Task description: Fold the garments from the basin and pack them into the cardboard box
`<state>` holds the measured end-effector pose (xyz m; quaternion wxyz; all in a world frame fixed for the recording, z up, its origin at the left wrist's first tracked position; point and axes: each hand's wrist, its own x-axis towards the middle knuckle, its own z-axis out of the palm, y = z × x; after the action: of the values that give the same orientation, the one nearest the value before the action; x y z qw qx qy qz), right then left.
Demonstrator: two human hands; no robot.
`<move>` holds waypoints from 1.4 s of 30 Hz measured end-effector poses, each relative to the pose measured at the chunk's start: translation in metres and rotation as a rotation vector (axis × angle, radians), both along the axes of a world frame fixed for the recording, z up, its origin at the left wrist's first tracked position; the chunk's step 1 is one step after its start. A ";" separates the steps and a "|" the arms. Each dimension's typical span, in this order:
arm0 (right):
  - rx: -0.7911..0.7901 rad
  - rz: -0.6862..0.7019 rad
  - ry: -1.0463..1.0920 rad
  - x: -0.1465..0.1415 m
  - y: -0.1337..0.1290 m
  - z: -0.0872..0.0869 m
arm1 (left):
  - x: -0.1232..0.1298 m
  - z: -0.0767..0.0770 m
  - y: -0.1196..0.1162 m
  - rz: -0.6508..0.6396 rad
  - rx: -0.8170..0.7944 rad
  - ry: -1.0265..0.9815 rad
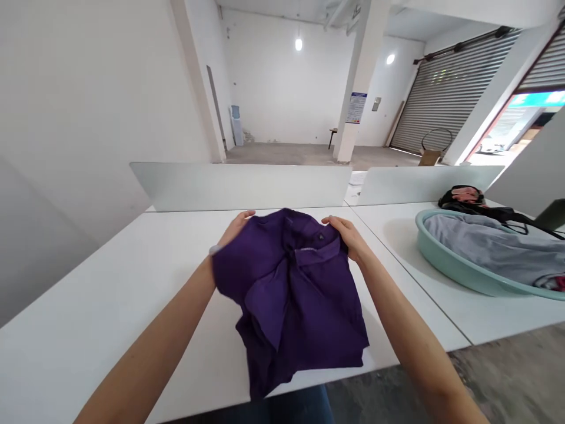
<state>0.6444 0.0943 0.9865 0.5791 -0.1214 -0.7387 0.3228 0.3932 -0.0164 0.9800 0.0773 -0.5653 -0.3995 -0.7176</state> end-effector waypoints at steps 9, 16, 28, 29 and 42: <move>0.281 -0.355 0.095 -0.033 0.067 -0.045 | 0.000 -0.072 0.000 0.119 0.042 0.287; 0.436 -0.579 0.233 -0.018 0.072 -0.055 | 0.052 -0.115 0.058 0.249 -0.016 0.811; 0.504 -0.615 0.164 -0.015 0.057 -0.055 | 0.053 -0.122 0.056 0.226 0.082 0.721; 0.486 -0.621 0.198 -0.014 0.055 -0.053 | 0.052 -0.121 0.055 0.200 0.103 0.680; 0.649 -0.263 -0.261 -0.017 -0.027 -0.068 | 0.029 -0.105 0.038 0.280 0.179 -0.066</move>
<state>0.6271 0.0673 0.9189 0.5249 -0.0657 -0.8483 -0.0235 0.4225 0.0211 0.8747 0.2133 -0.4711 -0.4109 -0.7508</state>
